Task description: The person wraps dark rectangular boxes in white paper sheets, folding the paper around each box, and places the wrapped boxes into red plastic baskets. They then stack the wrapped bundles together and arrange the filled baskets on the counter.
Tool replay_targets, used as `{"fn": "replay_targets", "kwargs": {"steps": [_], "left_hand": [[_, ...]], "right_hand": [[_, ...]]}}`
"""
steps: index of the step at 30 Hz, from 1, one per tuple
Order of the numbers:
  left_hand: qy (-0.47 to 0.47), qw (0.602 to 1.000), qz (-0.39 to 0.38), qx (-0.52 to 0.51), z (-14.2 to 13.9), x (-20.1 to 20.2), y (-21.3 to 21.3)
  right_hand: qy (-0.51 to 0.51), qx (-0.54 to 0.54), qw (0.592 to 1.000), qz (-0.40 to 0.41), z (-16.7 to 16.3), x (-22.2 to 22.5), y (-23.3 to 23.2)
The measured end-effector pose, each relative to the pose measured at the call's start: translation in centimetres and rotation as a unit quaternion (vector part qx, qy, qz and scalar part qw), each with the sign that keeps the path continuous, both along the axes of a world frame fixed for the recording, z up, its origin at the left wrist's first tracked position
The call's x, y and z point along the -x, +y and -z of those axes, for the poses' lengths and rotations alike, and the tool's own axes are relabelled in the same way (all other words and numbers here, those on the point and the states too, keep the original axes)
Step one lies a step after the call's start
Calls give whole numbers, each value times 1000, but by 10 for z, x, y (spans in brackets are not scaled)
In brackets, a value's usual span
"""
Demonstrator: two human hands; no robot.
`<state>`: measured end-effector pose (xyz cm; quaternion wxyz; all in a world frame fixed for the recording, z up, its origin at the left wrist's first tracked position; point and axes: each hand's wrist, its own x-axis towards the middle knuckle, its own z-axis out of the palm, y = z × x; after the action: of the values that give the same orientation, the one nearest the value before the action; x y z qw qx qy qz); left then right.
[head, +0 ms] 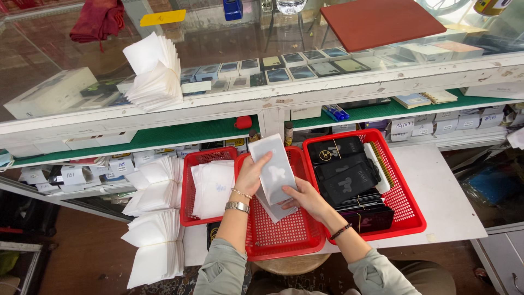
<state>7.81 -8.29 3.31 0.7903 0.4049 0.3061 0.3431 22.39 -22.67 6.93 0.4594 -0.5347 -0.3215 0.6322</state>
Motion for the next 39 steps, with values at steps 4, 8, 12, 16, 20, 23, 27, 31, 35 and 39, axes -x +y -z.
{"fn": "replay_targets", "kwargs": {"steps": [4, 8, 12, 16, 20, 23, 27, 31, 35, 39], "left_hand": [[-14, 999, 24, -22, -1, -8, -18], [89, 989, 90, -74, -6, -6, -22], [211, 937, 240, -141, -8, -6, -27], [262, 916, 277, -123, -3, -1, -35], [174, 969, 175, -10, 4, 3, -33], [124, 980, 130, 80, 10, -4, -33], [102, 986, 112, 67, 10, -19, -36], [101, 992, 45, 56, 7, -28, -40], [103, 993, -32, 41, 2, -36, -42], [51, 984, -172, 11, -5, -20, -23]], "right_hand": [[-54, -97, 993, 27, 11, -13, 9], [-320, -222, 914, 114, 6, -38, 27], [-313, -288, 905, 8, -14, -77, 36], [-285, -158, 930, 169, -19, -139, 14], [-266, -147, 889, 343, 8, -188, -29], [-370, -124, 855, 340, 28, -189, -49], [-586, -21, 767, 259, 33, -166, -59], [-720, -64, 639, 262, 10, -130, -54], [-349, -110, 918, 153, -2, -85, -21], [-273, -68, 959, -25, 22, -32, 4]]}}
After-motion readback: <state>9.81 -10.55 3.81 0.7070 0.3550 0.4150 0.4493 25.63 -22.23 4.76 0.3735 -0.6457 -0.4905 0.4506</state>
